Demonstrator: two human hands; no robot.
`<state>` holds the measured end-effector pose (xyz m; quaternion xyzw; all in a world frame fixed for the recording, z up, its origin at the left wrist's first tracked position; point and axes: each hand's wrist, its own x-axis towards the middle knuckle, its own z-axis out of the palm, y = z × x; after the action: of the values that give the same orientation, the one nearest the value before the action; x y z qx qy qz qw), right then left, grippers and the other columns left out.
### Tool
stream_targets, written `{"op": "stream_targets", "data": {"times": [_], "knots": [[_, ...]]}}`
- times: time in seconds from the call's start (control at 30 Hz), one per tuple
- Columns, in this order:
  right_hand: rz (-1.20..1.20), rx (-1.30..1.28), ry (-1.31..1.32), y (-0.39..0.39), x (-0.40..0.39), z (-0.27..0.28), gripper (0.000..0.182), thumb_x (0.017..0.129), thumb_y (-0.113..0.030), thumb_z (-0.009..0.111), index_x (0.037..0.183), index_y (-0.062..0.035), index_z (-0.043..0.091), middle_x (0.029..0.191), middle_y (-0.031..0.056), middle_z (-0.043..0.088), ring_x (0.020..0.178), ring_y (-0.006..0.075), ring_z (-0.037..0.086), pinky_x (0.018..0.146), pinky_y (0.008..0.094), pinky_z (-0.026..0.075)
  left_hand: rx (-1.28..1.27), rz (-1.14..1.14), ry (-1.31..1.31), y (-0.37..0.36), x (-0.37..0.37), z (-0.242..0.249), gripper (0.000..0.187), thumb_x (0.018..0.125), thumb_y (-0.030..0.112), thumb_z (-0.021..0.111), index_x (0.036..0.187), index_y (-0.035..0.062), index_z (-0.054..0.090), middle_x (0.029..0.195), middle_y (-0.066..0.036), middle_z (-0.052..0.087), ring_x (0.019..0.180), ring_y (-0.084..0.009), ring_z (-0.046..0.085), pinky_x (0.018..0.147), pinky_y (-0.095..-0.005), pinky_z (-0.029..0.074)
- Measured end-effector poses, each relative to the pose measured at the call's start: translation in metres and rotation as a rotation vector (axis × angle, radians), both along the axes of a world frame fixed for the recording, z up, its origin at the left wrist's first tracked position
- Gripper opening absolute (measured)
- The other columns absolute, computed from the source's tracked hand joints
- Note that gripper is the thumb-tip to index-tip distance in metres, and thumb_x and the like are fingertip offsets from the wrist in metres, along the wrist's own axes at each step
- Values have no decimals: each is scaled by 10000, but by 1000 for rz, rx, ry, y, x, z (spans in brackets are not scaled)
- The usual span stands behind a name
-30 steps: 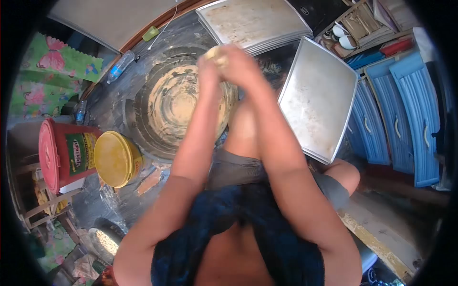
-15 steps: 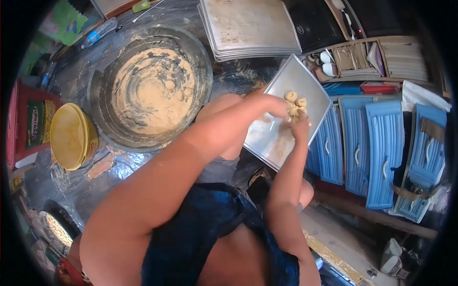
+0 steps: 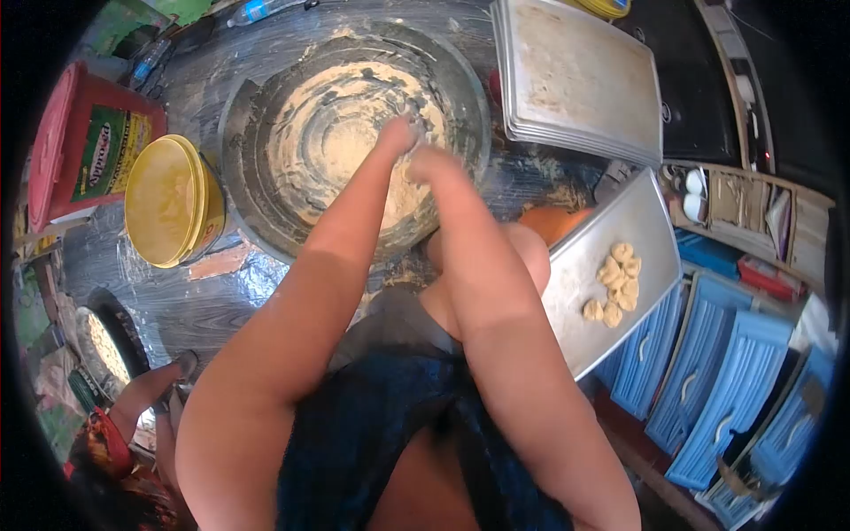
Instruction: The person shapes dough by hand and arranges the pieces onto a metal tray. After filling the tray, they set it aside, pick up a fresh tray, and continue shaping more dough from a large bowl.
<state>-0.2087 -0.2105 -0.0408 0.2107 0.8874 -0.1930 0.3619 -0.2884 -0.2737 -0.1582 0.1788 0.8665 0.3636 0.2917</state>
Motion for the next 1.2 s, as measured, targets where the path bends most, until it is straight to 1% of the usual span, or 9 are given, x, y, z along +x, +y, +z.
{"op": "stream_targets", "data": {"times": [0.07, 0.2, 0.5, 0.63, 0.8, 0.9, 1.0, 1.1, 1.2], "knots": [[220, -25, -344, -12, 9, -7, 479, 734, -260, 598, 1181, -94, 546, 1217, 118, 529, 1091, 297, 530, 923, 467, 391, -200, -222, -21, -1, 3, -88, 645, 738, 334, 633, 1296, 102, 408, 1323, -205, 400, 1098, -400, 490, 873, -484, 431], [244, -80, -417, 4, -3, -16, 588, 676, -264, 628, 1234, -122, 506, 1196, 120, 552, 1097, 282, 531, 914, 404, 424, -510, -180, -7, 2, 36, -80, 742, 729, 114, 616, 1375, 155, 254, 1454, -200, 104, 1237, -398, 352, 948, -524, 366], [245, 103, -136, 18, -9, 20, 653, 688, -253, 603, 1302, -137, 414, 1296, 88, 470, 1143, 253, 501, 922, 394, 428, -212, -92, -37, 38, 71, -139, 525, 775, 293, 603, 1234, 104, 430, 1300, -228, 380, 1193, -373, 393, 923, -469, 372], [199, -33, -268, 17, -29, 28, 601, 736, -202, 589, 1302, -118, 403, 1383, 77, 362, 1227, 287, 409, 909, 506, 411, -116, 8, -155, 10, 63, -154, 515, 757, 238, 621, 1214, 83, 440, 1212, -213, 438, 1088, -345, 454, 837, -445, 403], [6, 46, -99, 24, -31, 27, 636, 727, -287, 627, 1295, -113, 401, 1340, 125, 394, 1220, 322, 398, 905, 478, 415, 91, 165, -344, -22, 52, -146, 504, 726, 146, 650, 1181, 48, 458, 1066, -188, 535, 915, -299, 555, 695, -406, 455], [-175, 107, 156, 18, -28, 21, 720, 739, -381, 642, 1334, -113, 339, 1329, 159, 394, 1188, 362, 428, 865, 504, 437, 317, 369, -584, -40, 45, -10, 549, 691, 33, 658, 1197, 33, 443, 956, -118, 568, 760, -204, 572, 597, -322, 467], [-521, -666, 113, -4, -23, 27, 658, 737, -291, 682, 1293, -91, 394, 1170, 211, 496, 1031, 302, 553, 729, 427, 524, 565, 439, -621, -69, 47, 68, 541, 703, -21, 621, 1205, 19, 425, 920, -84, 548, 773, -156, 549, 596, -279, 455], [-605, -920, 273, -18, -23, 28, 537, 671, -166, 706, 1172, -102, 524, 1101, 178, 568, 864, 277, 614, 649, 385, 529, 922, 679, -505, -93, 48, 131, 540, 742, -45, 569, 1242, 43, 382, 937, -101, 551, 748, -163, 554, 564, -253, 452], [-800, -676, 821, -27, -24, 64, 290, 723, -18, 600, 1004, -88, 588, 970, 147, 573, 847, 252, 591, 682, 347, 490, 999, 844, -519, -161, 9, 129, 457, 783, -8, 525, 1215, 34, 385, 917, -113, 548, 730, -190, 563, 544, -260, 457]]}}
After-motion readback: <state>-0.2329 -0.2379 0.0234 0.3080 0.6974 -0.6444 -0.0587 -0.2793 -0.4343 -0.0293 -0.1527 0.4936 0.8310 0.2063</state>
